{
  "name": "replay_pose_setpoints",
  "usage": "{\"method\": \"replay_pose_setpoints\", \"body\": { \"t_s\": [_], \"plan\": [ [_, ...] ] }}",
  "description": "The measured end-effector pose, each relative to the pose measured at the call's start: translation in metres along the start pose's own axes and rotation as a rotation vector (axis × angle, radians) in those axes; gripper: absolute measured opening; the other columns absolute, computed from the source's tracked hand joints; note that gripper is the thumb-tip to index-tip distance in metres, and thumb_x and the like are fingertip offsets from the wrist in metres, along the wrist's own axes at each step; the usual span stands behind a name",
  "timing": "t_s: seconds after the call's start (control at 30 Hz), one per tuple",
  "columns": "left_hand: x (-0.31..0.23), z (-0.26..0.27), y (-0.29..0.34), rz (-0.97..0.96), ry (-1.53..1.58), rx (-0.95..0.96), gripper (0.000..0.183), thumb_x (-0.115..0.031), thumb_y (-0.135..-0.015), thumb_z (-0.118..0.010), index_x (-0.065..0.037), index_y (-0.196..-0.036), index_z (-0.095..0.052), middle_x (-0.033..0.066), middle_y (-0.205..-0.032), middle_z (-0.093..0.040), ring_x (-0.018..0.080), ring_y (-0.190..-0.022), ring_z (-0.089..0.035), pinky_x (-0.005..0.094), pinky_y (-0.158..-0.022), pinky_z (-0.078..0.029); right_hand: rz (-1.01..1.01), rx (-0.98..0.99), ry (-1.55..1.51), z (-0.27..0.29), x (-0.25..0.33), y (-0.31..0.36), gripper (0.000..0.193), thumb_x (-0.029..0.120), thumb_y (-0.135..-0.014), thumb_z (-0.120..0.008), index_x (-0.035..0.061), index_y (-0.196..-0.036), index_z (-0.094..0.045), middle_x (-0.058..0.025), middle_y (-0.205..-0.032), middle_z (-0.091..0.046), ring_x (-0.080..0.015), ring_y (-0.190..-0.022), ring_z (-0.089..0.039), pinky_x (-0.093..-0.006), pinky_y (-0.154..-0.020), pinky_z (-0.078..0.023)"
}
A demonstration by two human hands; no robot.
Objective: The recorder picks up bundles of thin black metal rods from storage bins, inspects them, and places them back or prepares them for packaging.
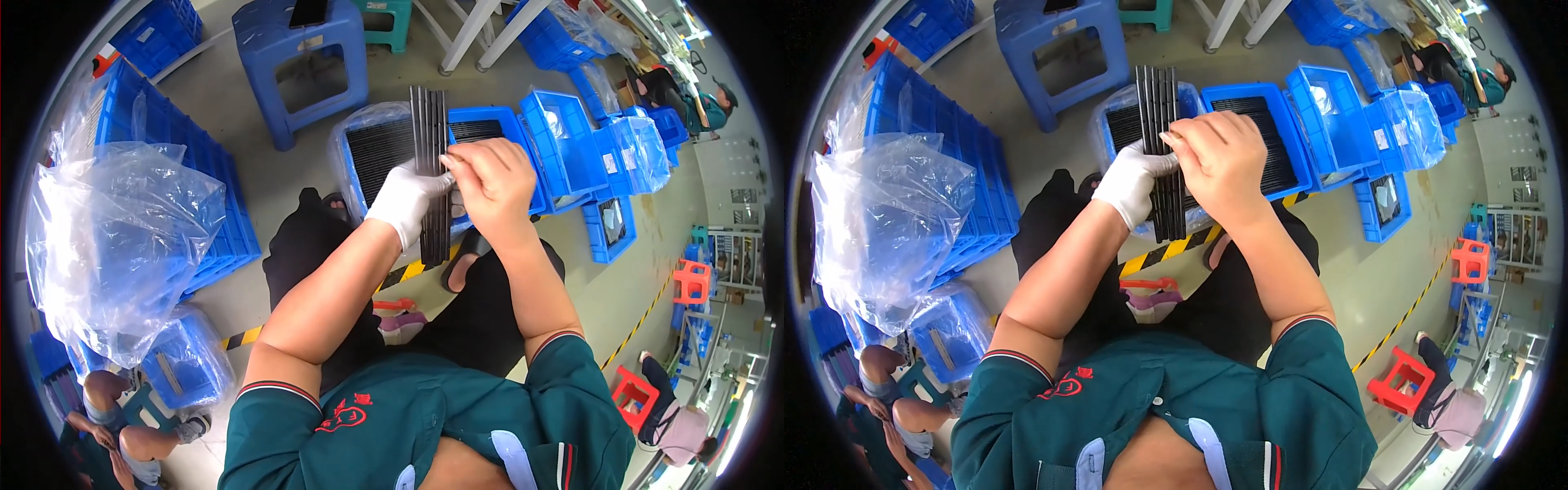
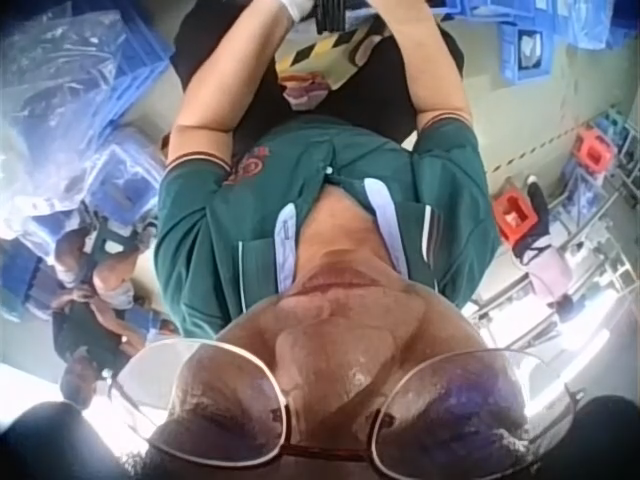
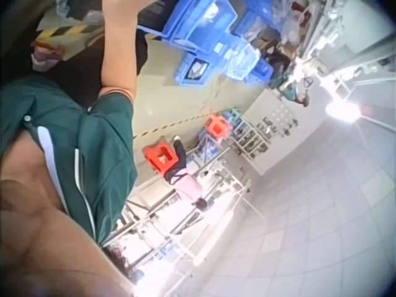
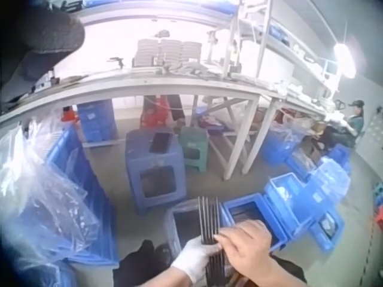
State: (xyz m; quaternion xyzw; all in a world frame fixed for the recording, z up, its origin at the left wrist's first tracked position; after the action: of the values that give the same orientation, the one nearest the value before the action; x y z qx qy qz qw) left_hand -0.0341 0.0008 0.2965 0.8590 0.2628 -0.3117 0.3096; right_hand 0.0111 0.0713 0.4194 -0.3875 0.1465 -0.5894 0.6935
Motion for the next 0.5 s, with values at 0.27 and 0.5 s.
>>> {"method": "replay_pose_setpoints", "body": {
  "t_s": [0.27, 0.5],
  "plan": [
    [0.007, -0.005, -0.002, 0.115, 0.176, 0.058, 0.023, -0.001, -0.089, -0.057, 0.0, -0.112, -0.058, 0.014, -0.096, -0.066, 0.0284, -0.082, -0.068, 0.0418, -0.076, -0.059, -0.487, 0.026, -0.505, -0.021, -0.049, 0.019, 0.009, 0.005, -0.076, -0.075, 0.0027, -0.083, -0.07, -0.0029, -0.069, -0.061, -0.0098, -0.06, -0.054, -0.0234, -0.055, -0.042],
    [0.009, -0.005, -0.001, 0.127, 0.172, 0.071, 0.026, -0.002, -0.09, -0.054, 0.0, -0.116, -0.055, 0.0154, -0.098, -0.066, 0.027, -0.084, -0.068, 0.0377, -0.074, -0.057, -0.499, 0.044, -0.489, -0.025, -0.05, 0.02, 0.009, 0.005, -0.076, -0.075, 0.0031, -0.083, -0.07, -0.0031, -0.07, -0.061, -0.0098, -0.06, -0.055, -0.0234, -0.055, -0.042]
  ]
}}
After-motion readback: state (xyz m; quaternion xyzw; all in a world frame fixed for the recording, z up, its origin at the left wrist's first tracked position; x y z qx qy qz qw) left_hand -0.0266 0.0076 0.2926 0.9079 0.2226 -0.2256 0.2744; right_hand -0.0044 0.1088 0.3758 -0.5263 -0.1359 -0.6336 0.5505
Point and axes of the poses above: each hand's wrist, its own y-axis away from the middle knuckle, its own z-axis out of the back of the hand, x = y × z, the point moved 8 cm from there along -y, towards the middle knuckle
